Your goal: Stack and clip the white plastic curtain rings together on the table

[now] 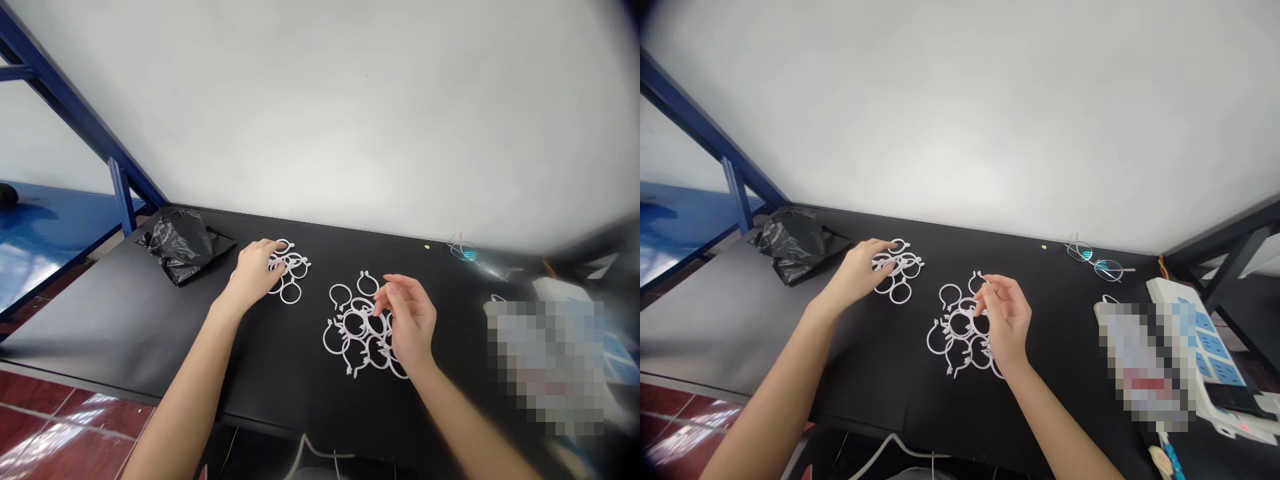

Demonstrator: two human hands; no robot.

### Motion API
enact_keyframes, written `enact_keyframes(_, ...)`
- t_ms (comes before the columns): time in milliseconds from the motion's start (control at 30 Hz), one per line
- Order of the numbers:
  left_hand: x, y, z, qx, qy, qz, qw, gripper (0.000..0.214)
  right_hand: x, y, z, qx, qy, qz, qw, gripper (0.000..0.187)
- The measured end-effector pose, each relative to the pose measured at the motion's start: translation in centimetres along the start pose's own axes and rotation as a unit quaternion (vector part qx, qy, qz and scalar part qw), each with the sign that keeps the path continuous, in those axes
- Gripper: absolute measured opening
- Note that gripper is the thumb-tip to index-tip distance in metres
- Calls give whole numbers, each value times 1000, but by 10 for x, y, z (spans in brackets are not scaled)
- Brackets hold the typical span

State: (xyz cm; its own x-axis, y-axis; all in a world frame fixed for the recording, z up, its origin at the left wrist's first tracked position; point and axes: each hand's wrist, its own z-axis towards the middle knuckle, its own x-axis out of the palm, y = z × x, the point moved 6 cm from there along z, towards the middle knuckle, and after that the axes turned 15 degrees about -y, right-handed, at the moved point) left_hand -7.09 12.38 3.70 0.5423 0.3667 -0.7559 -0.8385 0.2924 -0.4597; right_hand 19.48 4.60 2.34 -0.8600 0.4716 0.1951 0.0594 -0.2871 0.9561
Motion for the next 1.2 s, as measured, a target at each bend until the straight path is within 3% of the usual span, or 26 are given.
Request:
enact_keyframes(100,8,-35,-7,66,-40,-101,992,23,0,3,-2,-15,-4,-16,1000,18)
enact_keyframes(200,32,-69,-25,149,43,-158,975,24,2,4,-5,-14,0,-26,1000,29)
enact_keyframes(300,50,-85,-42,209,129,-146,958,25,3,5,-6,-14,4,-30,999,31)
enact_keyframes(400,56,-83,-46,207,149,-127,959,27,4,8,-7,-26,5,-36,999,30)
enact_keyframes(767,53,-58,-34,170,124,-79,975,28,4,9,-7,-37,5,-45,998,31)
enact_keyframes(900,54,-59,-36,153,138,-94,974,16,4,10,-7,-31,4,-51,998,31)
enact_keyframes(1100,54,-66,-39,149,138,-92,975,17,5,10,-7,-33,5,-49,998,32)
enact_keyframes(1200,47,-73,-37,134,115,-162,971,16,5,8,-7,-43,14,-65,997,27)
